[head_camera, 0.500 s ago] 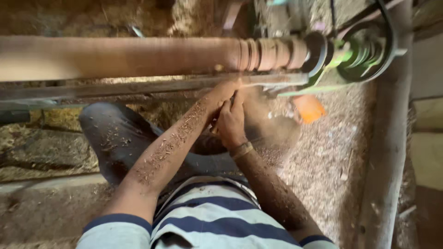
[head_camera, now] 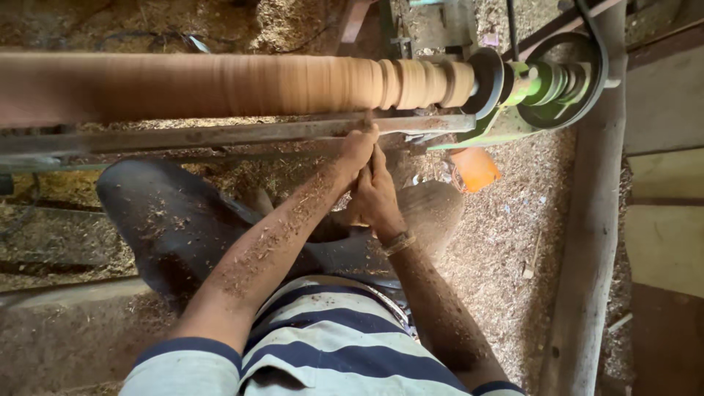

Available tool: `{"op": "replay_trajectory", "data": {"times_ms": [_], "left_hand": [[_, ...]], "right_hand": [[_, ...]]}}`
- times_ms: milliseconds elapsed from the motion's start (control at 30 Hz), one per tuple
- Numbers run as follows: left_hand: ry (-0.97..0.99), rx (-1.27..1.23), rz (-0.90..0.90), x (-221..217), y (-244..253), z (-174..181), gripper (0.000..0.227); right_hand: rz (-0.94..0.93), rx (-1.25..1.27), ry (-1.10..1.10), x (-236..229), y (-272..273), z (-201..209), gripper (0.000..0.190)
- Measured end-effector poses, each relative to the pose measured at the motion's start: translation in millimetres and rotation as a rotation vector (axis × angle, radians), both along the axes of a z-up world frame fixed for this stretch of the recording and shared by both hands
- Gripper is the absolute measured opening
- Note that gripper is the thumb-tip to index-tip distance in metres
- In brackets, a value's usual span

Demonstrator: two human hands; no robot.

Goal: The person operates a wood lathe to shape a long cylindrical wooden piece. They use a chisel to carve grooves and smooth the surface as the wood spins, creating a series of ridges along its length.

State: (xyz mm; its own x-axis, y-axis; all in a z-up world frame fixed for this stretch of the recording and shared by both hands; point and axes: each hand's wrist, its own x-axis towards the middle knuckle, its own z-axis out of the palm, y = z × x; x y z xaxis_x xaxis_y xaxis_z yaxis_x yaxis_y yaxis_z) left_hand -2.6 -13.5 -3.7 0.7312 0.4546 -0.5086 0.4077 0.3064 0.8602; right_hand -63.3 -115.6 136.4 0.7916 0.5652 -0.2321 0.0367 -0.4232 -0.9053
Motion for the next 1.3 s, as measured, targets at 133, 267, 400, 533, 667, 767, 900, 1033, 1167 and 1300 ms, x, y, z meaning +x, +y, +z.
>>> {"op": "replay_trajectory", "data": {"times_ms": [133, 267, 400, 533, 667, 767, 900, 1033, 1167, 1300], "left_hand": [[-0.083, -0.370, 0.190, -15.8, -19.4, 58.9, 0.061], [0.028, -0.483, 0.328, -13.5, -34.1, 114.9, 0.064], [0.126, -0.399, 0.321, -8.5, -32.9, 133.0, 0.067], [-0.098, -0.352, 0.243, -26.2, -28.3, 88.2, 0.063], [-0.142, -0.112, 0.104, -19.4, -14.4, 32.3, 0.064], [-0.083, -0.046, -0.013, -14.6, 0.4, -3.7, 0.064], [-0.147, -0.284, -0.099, -2.5, 21.4, -27.3, 0.056], [-0.124, -0.097, -0.182, 4.9, 26.8, -23.3, 0.053], [0.030, 0.053, -0.128, 2.8, 12.7, 18.2, 0.059], [0.057, -0.220, 0.047, -9.4, -16.4, 73.1, 0.071]], "right_hand": [[0.120, 0.095, 0.038, 16.3, -20.2, 19.7, 0.056], [0.258, -0.149, 0.393, 61.6, -41.2, 46.5, 0.064], [0.365, -0.060, 0.402, 78.3, -43.9, 52.4, 0.065], [0.106, -0.043, 0.394, 41.1, -38.6, 22.9, 0.062], [0.031, -0.045, 0.000, 14.1, -19.2, -0.5, 0.059], [0.005, 0.008, -0.209, -1.8, -2.9, -2.3, 0.056], [-0.271, -0.087, 0.242, -23.1, 25.5, 10.5, 0.059], [-0.266, 0.094, -0.105, -27.5, 46.4, 14.8, 0.060], [-0.141, 0.212, 0.139, -11.7, 23.5, 20.1, 0.061], [0.021, -0.038, 0.233, 26.4, -15.8, 31.8, 0.060]]}}
